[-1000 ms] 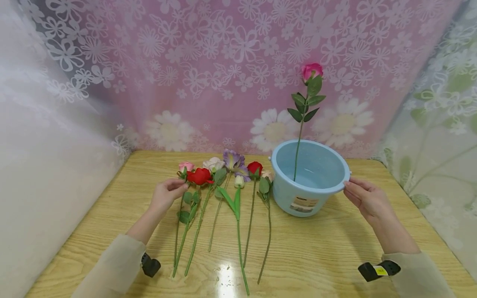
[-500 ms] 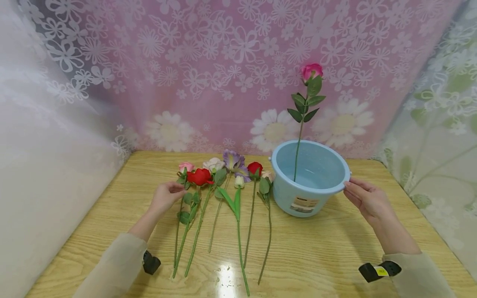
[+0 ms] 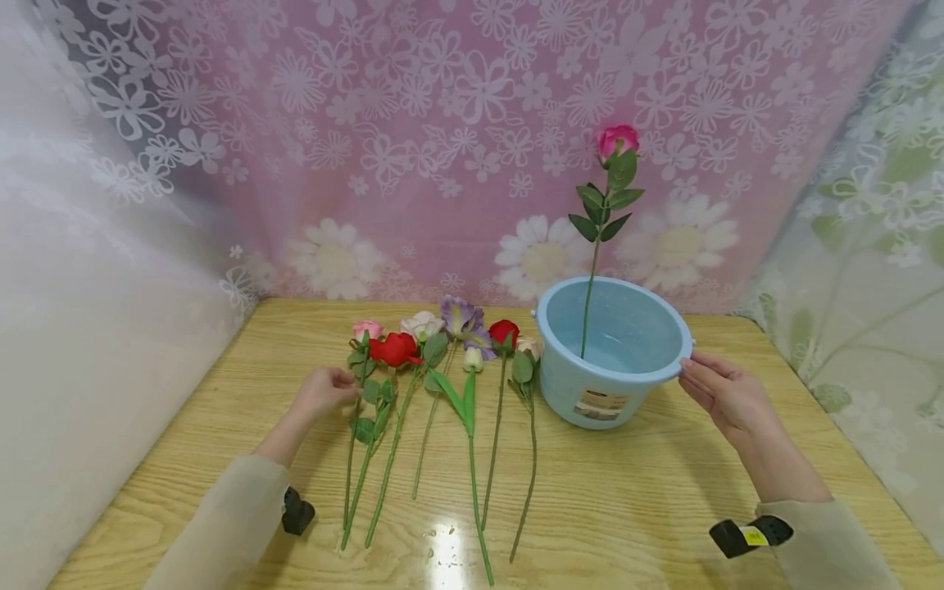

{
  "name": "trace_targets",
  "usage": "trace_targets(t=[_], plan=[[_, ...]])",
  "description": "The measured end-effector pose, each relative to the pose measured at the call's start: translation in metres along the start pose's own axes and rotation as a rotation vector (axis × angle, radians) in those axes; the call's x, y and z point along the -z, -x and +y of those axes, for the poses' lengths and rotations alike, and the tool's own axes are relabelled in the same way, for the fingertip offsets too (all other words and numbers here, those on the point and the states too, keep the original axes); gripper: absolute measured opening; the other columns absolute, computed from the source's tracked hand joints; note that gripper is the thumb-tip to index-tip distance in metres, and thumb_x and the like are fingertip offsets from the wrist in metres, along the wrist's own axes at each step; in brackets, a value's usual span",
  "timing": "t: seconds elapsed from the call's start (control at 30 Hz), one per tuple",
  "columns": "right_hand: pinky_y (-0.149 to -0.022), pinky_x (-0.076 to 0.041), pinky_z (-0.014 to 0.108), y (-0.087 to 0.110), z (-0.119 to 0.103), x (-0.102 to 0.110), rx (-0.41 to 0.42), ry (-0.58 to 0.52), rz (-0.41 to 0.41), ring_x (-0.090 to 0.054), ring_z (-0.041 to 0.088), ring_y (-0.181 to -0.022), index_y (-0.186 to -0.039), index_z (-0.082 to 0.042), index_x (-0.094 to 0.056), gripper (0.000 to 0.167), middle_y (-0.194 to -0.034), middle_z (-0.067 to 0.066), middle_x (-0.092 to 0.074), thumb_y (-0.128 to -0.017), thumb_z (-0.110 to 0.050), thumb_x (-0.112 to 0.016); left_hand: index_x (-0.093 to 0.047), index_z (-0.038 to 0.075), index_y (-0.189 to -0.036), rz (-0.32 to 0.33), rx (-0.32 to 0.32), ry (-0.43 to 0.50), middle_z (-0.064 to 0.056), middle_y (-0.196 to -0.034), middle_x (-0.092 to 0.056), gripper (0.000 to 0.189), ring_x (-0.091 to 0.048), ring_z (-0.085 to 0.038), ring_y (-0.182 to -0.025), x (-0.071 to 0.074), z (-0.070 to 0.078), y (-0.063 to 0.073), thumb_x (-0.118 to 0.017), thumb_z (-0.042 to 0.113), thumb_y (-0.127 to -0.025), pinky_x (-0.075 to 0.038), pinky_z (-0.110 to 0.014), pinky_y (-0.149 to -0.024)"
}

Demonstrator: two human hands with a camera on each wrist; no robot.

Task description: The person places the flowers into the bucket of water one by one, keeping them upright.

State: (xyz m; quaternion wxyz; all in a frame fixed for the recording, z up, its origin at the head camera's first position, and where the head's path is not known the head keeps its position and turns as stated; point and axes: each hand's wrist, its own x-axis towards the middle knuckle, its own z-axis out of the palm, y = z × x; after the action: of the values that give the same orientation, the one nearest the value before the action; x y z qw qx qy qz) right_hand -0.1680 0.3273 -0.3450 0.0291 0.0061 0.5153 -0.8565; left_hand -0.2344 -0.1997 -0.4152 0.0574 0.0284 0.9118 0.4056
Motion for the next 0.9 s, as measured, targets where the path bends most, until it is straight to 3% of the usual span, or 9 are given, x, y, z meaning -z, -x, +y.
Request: trace_targets(t=[0.3,0.57,0.77,0.9], plan=[[-0.075,-0.048,0.024,0.000,-0.001,0.000,-0.008,-0.003,0.002,-0.063,0.014,-0.083,-0.090,-0.004,-0.069,0.019,-0.092,0.003,-0.064,-0.086,0.005,-0.053,-0.057,-0.012,-0.101,-0.021,0.002,-0.044,-0.021,-0.091,-0.061,0.033,-0.058,-0.031,-0.084,-0.005,-0.006,-0.010,-0.064,0.012,-0.080,-0.049,-0.037,-0.067],[-0.076,-0.048,0.024,0.000,0.002,0.001,0.000,0.000,-0.016,-0.062,0.014,-0.084,-0.091,-0.003,-0.069,0.019,-0.093,0.004,-0.064,-0.086,0.005,-0.052,-0.060,-0.009,-0.092,-0.024,0.055,-0.055,-0.017,-0.088,-0.060,0.024,-0.056,-0.025,-0.079,-0.008,-0.003,-0.012,-0.065,0.010,-0.079,-0.048,-0.034,-0.064],[-0.075,-0.048,0.024,0.000,0.001,0.001,0.000,-0.012,-0.018,-0.063,0.015,-0.083,-0.090,-0.003,-0.069,0.020,-0.093,0.004,-0.064,-0.086,0.005,-0.051,-0.062,-0.003,-0.073,-0.021,0.089,-0.047,-0.007,-0.071,-0.061,0.011,-0.057,-0.014,-0.061,-0.012,-0.002,-0.016,-0.066,0.006,-0.077,-0.048,-0.028,-0.055],[-0.075,-0.048,0.024,0.000,0.001,0.001,-0.003,-0.014,-0.011,-0.063,0.015,-0.083,-0.090,-0.004,-0.069,0.020,-0.092,0.004,-0.064,-0.086,0.005,-0.052,-0.058,0.001,-0.063,-0.024,0.090,-0.036,-0.004,-0.062,-0.058,0.015,-0.058,-0.012,-0.056,-0.015,-0.003,-0.018,-0.066,0.003,-0.076,-0.048,-0.027,-0.053]])
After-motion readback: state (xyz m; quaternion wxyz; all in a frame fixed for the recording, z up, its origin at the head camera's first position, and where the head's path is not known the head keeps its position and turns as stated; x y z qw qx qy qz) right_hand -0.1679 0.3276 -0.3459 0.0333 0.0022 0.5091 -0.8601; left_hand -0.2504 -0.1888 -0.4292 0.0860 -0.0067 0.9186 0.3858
